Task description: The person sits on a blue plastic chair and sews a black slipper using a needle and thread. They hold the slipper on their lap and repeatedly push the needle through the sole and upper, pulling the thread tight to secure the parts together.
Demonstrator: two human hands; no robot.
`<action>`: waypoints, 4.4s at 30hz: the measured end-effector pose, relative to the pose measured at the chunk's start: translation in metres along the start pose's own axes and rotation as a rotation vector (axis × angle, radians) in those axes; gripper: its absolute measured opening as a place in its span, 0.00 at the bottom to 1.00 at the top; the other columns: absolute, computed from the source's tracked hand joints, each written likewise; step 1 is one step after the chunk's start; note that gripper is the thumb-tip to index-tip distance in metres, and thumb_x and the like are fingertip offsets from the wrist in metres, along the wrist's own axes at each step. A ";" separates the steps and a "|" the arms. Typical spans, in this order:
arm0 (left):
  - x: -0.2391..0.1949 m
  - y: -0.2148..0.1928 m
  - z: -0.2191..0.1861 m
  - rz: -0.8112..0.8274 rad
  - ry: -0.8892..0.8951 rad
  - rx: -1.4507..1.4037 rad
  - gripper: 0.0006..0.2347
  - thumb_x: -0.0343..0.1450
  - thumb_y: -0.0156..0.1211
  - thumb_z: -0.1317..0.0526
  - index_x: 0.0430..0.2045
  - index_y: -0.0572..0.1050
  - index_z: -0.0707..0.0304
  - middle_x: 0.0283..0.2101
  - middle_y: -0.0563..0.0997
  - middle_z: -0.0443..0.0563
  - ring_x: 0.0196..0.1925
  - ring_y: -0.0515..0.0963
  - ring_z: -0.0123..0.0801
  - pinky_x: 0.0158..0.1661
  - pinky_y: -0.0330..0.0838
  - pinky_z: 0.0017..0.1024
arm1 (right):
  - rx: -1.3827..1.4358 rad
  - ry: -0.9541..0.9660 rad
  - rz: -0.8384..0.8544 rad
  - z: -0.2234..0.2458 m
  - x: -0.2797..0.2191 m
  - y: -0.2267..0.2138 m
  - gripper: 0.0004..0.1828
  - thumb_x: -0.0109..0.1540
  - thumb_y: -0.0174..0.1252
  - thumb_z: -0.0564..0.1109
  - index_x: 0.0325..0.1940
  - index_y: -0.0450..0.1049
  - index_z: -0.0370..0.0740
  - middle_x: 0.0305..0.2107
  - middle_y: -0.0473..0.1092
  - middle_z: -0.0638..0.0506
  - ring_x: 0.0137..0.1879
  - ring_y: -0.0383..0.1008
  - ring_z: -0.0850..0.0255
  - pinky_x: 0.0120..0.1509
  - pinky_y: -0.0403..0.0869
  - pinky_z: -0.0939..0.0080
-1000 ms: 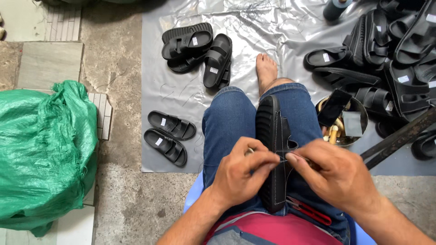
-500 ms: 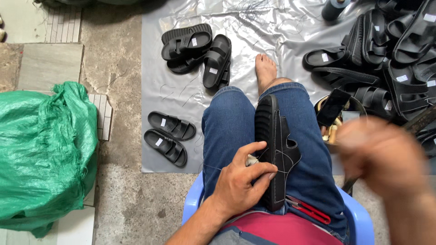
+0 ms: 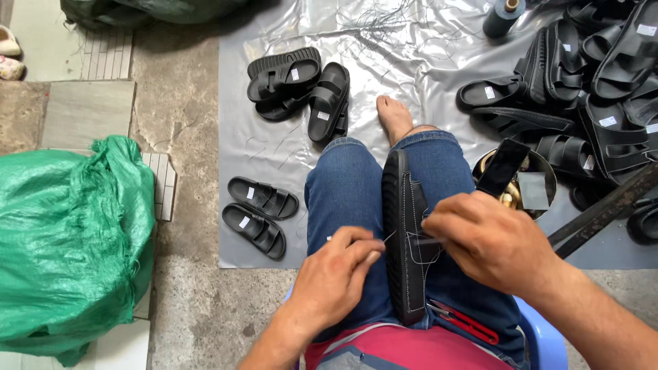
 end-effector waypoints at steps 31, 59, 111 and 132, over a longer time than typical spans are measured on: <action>-0.007 -0.068 0.060 -0.467 -0.182 0.238 0.14 0.67 0.50 0.55 0.41 0.74 0.60 0.55 0.66 0.64 0.51 0.71 0.55 0.47 0.65 0.47 | -0.004 0.080 0.329 -0.020 -0.009 0.008 0.24 0.57 0.46 0.49 0.58 0.63 0.61 0.42 0.66 0.61 0.39 0.72 0.63 0.34 0.73 0.62; 0.039 0.014 -0.002 -0.066 0.212 -0.239 0.25 0.65 0.59 0.52 0.56 0.58 0.37 0.63 0.61 0.50 0.45 0.73 0.30 0.49 0.70 0.27 | -0.371 -0.048 0.141 0.007 -0.005 0.008 0.19 0.55 0.51 0.47 0.51 0.68 0.56 0.31 0.65 0.59 0.30 0.69 0.60 0.41 0.68 0.62; 0.041 0.007 -0.021 0.234 0.036 0.091 0.22 0.71 0.39 0.59 0.60 0.51 0.28 0.30 0.65 0.53 0.29 0.76 0.54 0.26 0.70 0.48 | 0.017 0.107 0.337 -0.027 -0.026 0.022 0.33 0.50 0.52 0.44 0.61 0.60 0.58 0.48 0.70 0.64 0.37 0.71 0.59 0.43 0.71 0.58; 0.032 -0.004 -0.039 -0.072 0.119 -0.195 0.15 0.65 0.53 0.59 0.45 0.64 0.45 0.44 0.65 0.49 0.18 0.72 0.30 0.25 0.74 0.35 | 0.518 0.599 0.064 -0.023 -0.022 0.014 0.09 0.54 0.55 0.52 0.28 0.77 0.48 0.18 0.73 0.63 0.23 0.66 0.72 0.31 0.68 0.71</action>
Point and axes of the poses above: each hand's wrist, its own x-axis towards the middle knuckle, its own y-axis out of the palm, z = x × y, the point moved 9 cm from there along x, towards the middle knuckle
